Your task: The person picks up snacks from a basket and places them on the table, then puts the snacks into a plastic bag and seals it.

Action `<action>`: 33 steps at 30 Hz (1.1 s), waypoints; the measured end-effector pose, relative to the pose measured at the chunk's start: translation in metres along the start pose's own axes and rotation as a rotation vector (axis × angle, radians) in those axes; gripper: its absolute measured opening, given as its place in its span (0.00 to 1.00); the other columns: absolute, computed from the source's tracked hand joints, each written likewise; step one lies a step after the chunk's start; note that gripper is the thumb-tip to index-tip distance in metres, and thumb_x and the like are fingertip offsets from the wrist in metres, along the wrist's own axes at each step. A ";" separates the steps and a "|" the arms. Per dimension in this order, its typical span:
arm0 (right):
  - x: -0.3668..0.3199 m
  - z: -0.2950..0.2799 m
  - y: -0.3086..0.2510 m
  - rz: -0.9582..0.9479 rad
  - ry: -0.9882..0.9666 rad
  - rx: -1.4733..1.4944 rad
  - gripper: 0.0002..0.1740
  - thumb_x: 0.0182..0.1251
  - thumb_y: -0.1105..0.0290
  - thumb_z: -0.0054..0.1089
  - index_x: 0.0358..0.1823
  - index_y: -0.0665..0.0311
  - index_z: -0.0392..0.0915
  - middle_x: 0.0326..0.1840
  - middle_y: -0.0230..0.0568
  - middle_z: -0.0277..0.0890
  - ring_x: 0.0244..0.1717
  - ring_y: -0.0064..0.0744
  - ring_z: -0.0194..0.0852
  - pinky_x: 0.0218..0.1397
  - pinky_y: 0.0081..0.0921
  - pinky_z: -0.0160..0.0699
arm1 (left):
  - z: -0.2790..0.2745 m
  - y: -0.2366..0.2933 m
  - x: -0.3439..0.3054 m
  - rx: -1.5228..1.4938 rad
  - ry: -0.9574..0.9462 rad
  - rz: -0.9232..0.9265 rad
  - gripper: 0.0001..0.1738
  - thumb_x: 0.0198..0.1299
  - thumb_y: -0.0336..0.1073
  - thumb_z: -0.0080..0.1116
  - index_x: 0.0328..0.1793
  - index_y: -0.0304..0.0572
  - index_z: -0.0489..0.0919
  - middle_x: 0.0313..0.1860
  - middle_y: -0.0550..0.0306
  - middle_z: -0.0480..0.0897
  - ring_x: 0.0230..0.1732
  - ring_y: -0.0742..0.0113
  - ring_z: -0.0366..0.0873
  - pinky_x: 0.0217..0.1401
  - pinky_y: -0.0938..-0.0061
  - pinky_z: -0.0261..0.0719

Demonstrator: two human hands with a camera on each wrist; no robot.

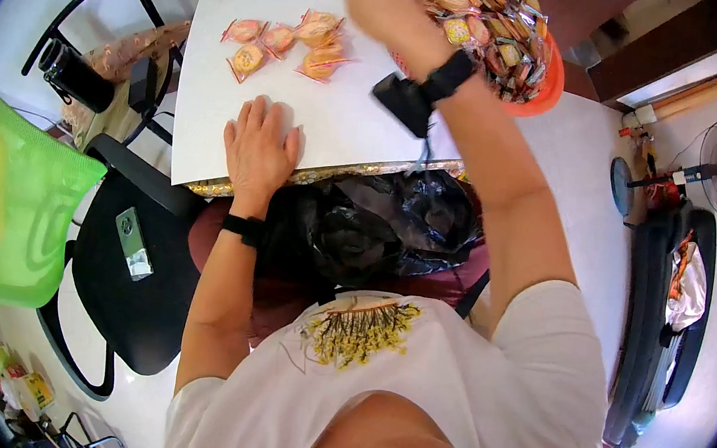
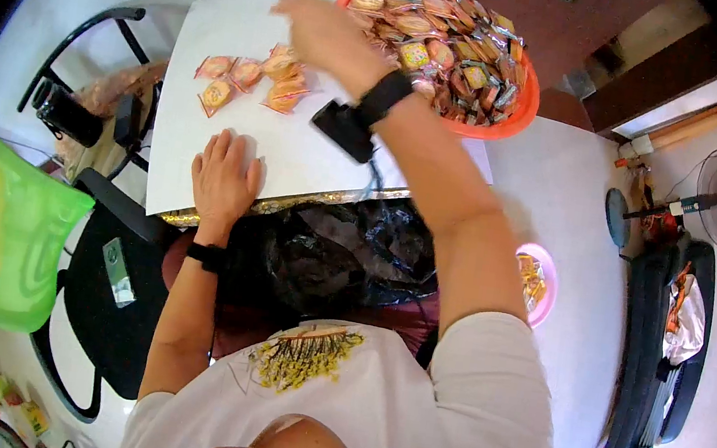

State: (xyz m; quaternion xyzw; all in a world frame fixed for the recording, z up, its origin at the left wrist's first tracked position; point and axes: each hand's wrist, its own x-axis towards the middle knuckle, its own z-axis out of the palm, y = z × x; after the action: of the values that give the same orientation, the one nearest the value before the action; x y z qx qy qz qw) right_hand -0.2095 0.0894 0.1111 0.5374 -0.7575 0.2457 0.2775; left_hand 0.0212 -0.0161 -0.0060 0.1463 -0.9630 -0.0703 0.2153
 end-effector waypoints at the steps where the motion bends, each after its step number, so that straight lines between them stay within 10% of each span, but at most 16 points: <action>1: -0.007 0.011 -0.016 0.003 -0.068 0.000 0.20 0.54 0.74 0.59 0.51 0.60 0.78 0.49 0.47 0.79 0.53 0.46 0.76 0.57 0.40 0.74 | 0.004 -0.001 -0.001 0.007 0.012 0.004 0.26 0.59 0.49 0.54 0.60 0.43 0.74 0.66 0.46 0.71 0.70 0.49 0.63 0.67 0.47 0.59; 8: -0.031 0.058 -0.059 0.402 -0.573 -0.037 0.25 0.56 0.62 0.65 0.53 0.67 0.73 0.50 0.52 0.76 0.56 0.48 0.73 0.58 0.38 0.74 | 0.001 0.000 0.001 0.042 -0.019 0.008 0.26 0.59 0.49 0.54 0.60 0.44 0.74 0.67 0.47 0.70 0.70 0.51 0.63 0.67 0.49 0.59; 13: -0.058 0.026 -0.073 0.172 -0.098 0.094 0.26 0.57 0.59 0.64 0.53 0.67 0.74 0.61 0.58 0.68 0.69 0.54 0.60 0.68 0.45 0.62 | 0.004 0.000 -0.001 0.049 -0.008 0.004 0.26 0.59 0.49 0.54 0.61 0.46 0.74 0.67 0.48 0.70 0.70 0.51 0.62 0.68 0.49 0.59; 19: -0.135 -0.103 -0.032 0.392 0.475 -0.288 0.43 0.45 0.64 0.73 0.65 0.69 0.64 0.67 0.62 0.60 0.72 0.62 0.51 0.73 0.45 0.52 | 0.006 0.000 0.000 0.040 -0.043 -0.014 0.27 0.59 0.48 0.54 0.63 0.45 0.73 0.69 0.48 0.68 0.72 0.51 0.60 0.70 0.47 0.56; 23: -0.208 -0.127 0.051 0.871 0.832 0.334 0.37 0.62 0.60 0.65 0.68 0.64 0.58 0.65 0.50 0.63 0.65 0.53 0.62 0.69 0.46 0.59 | 0.006 0.001 0.000 0.084 -0.018 0.012 0.26 0.60 0.49 0.53 0.62 0.45 0.73 0.67 0.48 0.70 0.70 0.51 0.63 0.68 0.50 0.60; 26: -0.212 -0.147 0.047 1.489 0.677 1.032 0.35 0.65 0.54 0.61 0.65 0.65 0.59 0.63 0.47 0.64 0.59 0.52 0.66 0.59 0.57 0.68 | 0.006 0.000 0.001 0.071 -0.002 0.021 0.26 0.60 0.49 0.53 0.62 0.44 0.73 0.66 0.48 0.71 0.69 0.51 0.64 0.67 0.50 0.60; 33: -0.197 -0.130 0.038 1.379 0.599 1.737 0.26 0.74 0.59 0.40 0.68 0.62 0.56 0.71 0.52 0.56 0.71 0.58 0.54 0.68 0.65 0.60 | 0.009 -0.001 0.000 0.099 0.036 0.045 0.25 0.59 0.47 0.54 0.60 0.43 0.74 0.66 0.48 0.71 0.69 0.51 0.64 0.66 0.51 0.62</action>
State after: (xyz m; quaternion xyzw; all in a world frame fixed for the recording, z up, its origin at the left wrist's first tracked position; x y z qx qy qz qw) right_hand -0.1724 0.3219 0.0679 -0.0618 -0.3692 0.9029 -0.2111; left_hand 0.0178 -0.0163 -0.0147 0.1363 -0.9642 -0.0149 0.2268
